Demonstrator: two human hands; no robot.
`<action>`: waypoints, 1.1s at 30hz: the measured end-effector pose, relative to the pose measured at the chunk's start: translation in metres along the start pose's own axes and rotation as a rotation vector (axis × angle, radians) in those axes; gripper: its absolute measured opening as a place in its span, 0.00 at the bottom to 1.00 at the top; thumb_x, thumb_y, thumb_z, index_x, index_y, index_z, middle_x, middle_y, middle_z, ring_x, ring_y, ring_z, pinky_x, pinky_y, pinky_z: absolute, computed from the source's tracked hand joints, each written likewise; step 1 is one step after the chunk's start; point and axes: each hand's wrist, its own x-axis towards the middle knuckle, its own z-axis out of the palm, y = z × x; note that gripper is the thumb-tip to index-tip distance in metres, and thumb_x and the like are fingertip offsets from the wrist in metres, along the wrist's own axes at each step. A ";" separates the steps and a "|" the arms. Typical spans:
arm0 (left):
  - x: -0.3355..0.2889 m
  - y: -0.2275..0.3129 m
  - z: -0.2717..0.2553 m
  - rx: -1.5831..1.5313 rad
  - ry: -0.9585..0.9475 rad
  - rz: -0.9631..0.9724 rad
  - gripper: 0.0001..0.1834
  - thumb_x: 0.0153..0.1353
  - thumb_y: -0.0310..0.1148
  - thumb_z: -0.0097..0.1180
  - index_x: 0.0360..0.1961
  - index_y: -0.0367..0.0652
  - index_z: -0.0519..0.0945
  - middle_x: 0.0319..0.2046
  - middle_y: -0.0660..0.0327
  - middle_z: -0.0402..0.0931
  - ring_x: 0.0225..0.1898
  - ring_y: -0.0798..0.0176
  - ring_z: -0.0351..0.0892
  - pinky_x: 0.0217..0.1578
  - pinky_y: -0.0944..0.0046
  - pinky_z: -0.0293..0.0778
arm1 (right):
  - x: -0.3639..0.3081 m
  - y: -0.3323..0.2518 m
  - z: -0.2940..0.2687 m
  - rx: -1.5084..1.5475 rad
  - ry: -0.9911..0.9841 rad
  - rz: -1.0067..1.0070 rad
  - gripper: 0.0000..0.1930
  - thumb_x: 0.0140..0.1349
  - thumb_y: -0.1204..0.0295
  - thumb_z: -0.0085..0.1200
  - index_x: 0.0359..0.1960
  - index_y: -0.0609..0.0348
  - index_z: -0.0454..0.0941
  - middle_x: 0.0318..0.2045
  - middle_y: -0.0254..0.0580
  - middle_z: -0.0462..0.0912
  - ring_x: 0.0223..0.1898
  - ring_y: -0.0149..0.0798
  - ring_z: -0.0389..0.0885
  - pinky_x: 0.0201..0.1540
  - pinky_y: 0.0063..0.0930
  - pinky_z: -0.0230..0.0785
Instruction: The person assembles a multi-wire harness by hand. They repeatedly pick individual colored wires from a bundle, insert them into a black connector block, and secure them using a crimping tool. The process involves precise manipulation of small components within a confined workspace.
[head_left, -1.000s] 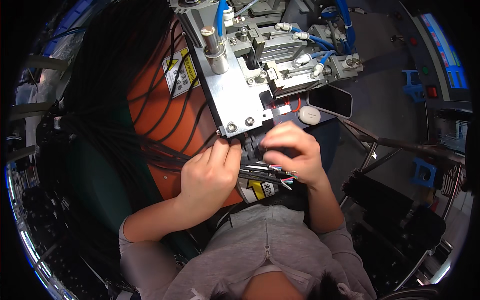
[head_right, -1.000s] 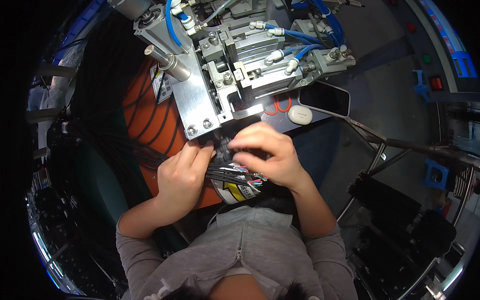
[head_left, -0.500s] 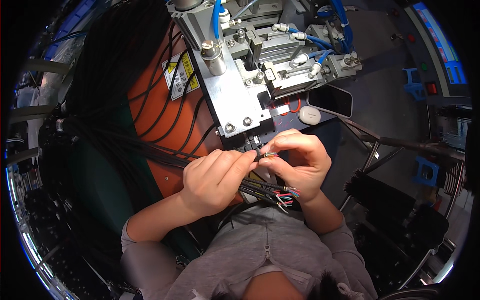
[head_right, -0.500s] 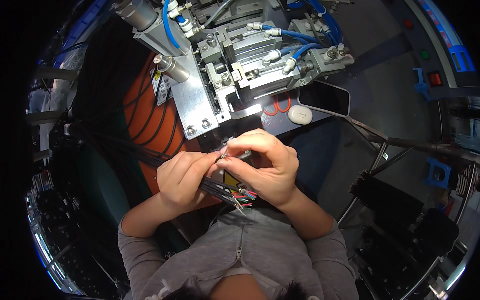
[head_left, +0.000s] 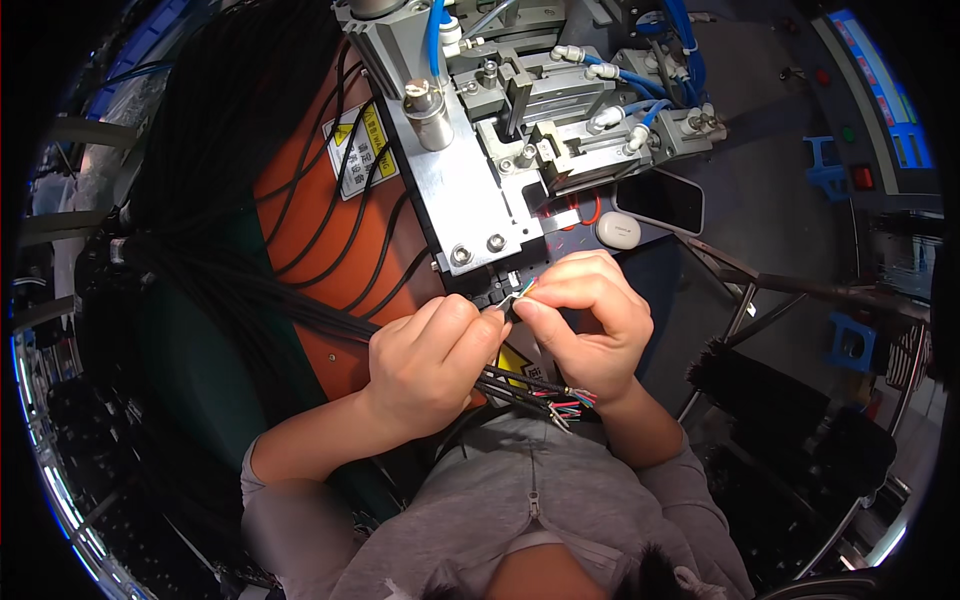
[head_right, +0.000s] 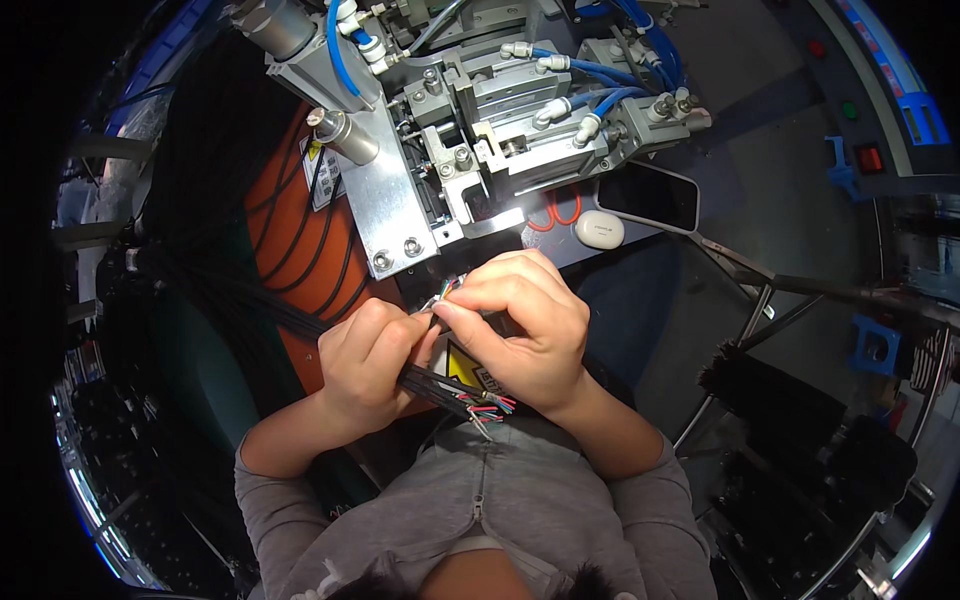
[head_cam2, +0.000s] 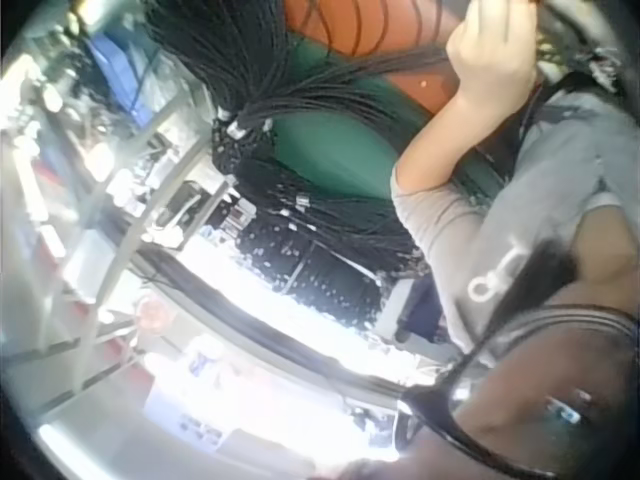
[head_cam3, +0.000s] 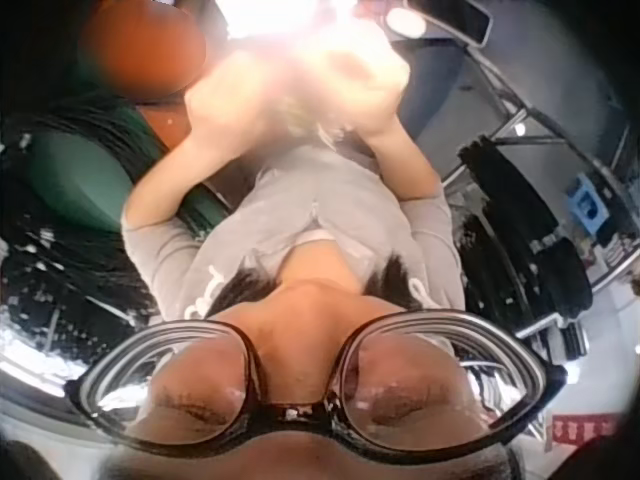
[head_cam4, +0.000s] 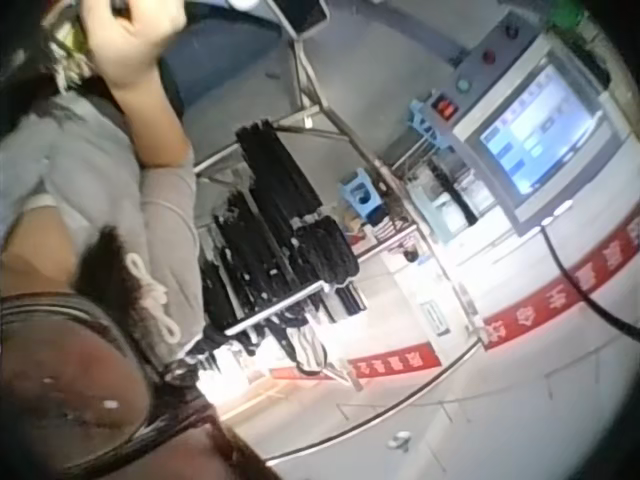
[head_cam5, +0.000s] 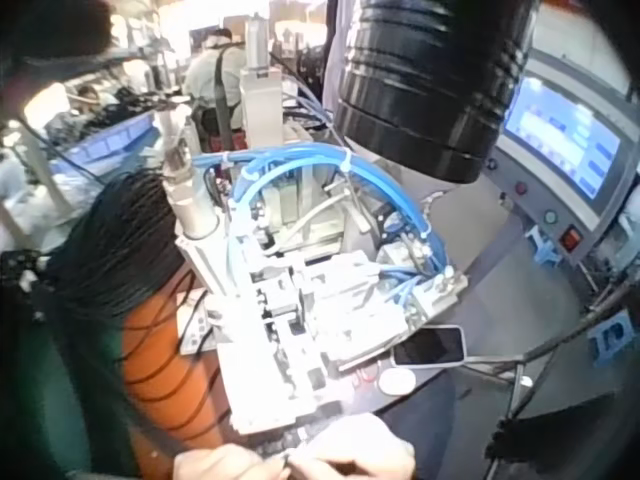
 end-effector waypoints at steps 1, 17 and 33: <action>0.000 -0.001 0.000 -0.019 0.009 -0.002 0.08 0.50 0.28 0.62 0.31 0.38 0.78 0.22 0.63 0.68 0.20 0.66 0.71 0.16 0.67 0.65 | 0.001 -0.001 -0.001 -0.108 -0.007 -0.082 0.09 0.45 0.83 0.66 0.30 0.65 0.81 0.26 0.40 0.82 0.31 0.35 0.80 0.37 0.25 0.72; -0.002 -0.007 -0.001 0.107 0.014 0.094 0.18 0.43 0.27 0.60 0.40 0.37 0.82 0.25 0.63 0.73 0.21 0.69 0.72 0.17 0.70 0.65 | -0.002 -0.001 -0.018 -0.019 -0.170 0.237 0.07 0.52 0.77 0.63 0.27 0.62 0.75 0.27 0.38 0.78 0.30 0.32 0.74 0.35 0.23 0.66; -0.003 0.005 0.008 0.357 -0.214 0.018 0.21 0.45 0.28 0.57 0.45 0.43 0.82 0.22 0.67 0.60 0.22 0.72 0.62 0.17 0.73 0.59 | -0.005 0.019 -0.006 -0.389 -0.214 0.121 0.03 0.48 0.80 0.58 0.23 0.62 0.76 0.23 0.42 0.77 0.27 0.43 0.74 0.31 0.34 0.66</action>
